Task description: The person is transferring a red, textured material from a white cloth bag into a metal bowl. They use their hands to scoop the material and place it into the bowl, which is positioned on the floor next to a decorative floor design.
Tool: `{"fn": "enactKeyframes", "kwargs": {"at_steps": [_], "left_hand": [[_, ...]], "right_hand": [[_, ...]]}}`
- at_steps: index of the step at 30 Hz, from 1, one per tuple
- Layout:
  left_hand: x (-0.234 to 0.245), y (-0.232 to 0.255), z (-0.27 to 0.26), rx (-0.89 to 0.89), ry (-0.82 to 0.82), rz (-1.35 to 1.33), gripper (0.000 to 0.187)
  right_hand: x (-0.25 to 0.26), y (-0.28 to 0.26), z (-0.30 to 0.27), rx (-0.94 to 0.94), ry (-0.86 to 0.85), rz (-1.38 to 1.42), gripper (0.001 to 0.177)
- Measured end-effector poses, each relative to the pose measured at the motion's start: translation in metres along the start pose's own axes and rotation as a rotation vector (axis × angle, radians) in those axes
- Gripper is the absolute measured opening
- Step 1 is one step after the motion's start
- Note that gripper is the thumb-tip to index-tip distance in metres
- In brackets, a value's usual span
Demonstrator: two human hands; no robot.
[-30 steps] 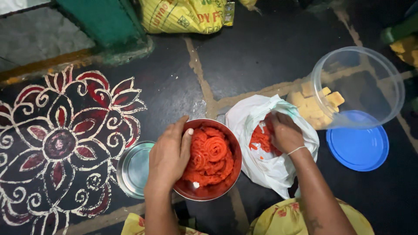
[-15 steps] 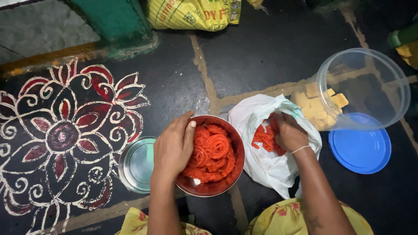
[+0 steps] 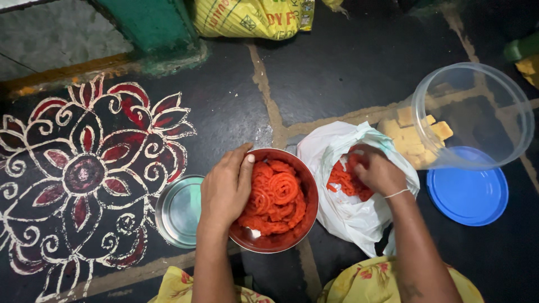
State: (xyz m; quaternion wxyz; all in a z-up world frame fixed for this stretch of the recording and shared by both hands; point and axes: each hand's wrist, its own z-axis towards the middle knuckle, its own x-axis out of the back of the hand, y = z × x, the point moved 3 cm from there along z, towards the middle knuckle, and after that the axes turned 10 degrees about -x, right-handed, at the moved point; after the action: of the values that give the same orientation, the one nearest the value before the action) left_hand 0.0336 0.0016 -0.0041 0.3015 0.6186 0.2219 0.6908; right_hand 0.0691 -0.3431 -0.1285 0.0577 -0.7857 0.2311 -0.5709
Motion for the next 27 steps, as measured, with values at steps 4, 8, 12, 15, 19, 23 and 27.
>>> {"fn": "enactKeyframes", "kwargs": {"at_steps": [4,8,12,15,19,23,27], "left_hand": [[-0.001,0.0,0.0,0.011,-0.007,0.011,0.035],[-0.001,0.0,0.0,0.007,-0.005,0.013,0.035],[0.0,-0.001,0.0,0.004,0.0,0.006,0.035],[-0.001,-0.003,0.0,0.002,0.001,0.011,0.035],[-0.002,-0.006,-0.001,-0.001,0.007,0.02,0.035],[-0.004,-0.008,-0.002,-0.037,0.026,0.029,0.035],[-0.005,-0.011,-0.004,0.003,-0.007,0.038,0.036]], "right_hand": [[-0.013,0.014,0.004,0.094,0.072,-0.019,0.051],[-0.024,0.017,0.009,0.199,0.211,-0.135,0.063],[-0.018,0.017,0.011,0.089,0.093,-0.093,0.064],[-0.01,0.007,0.004,0.009,0.034,0.022,0.064],[0.015,-0.014,-0.022,0.056,-0.036,0.047,0.059],[0.055,-0.037,-0.077,0.163,-0.172,0.334,0.055],[0.093,-0.083,-0.12,0.513,-0.243,0.469,0.057]]}}
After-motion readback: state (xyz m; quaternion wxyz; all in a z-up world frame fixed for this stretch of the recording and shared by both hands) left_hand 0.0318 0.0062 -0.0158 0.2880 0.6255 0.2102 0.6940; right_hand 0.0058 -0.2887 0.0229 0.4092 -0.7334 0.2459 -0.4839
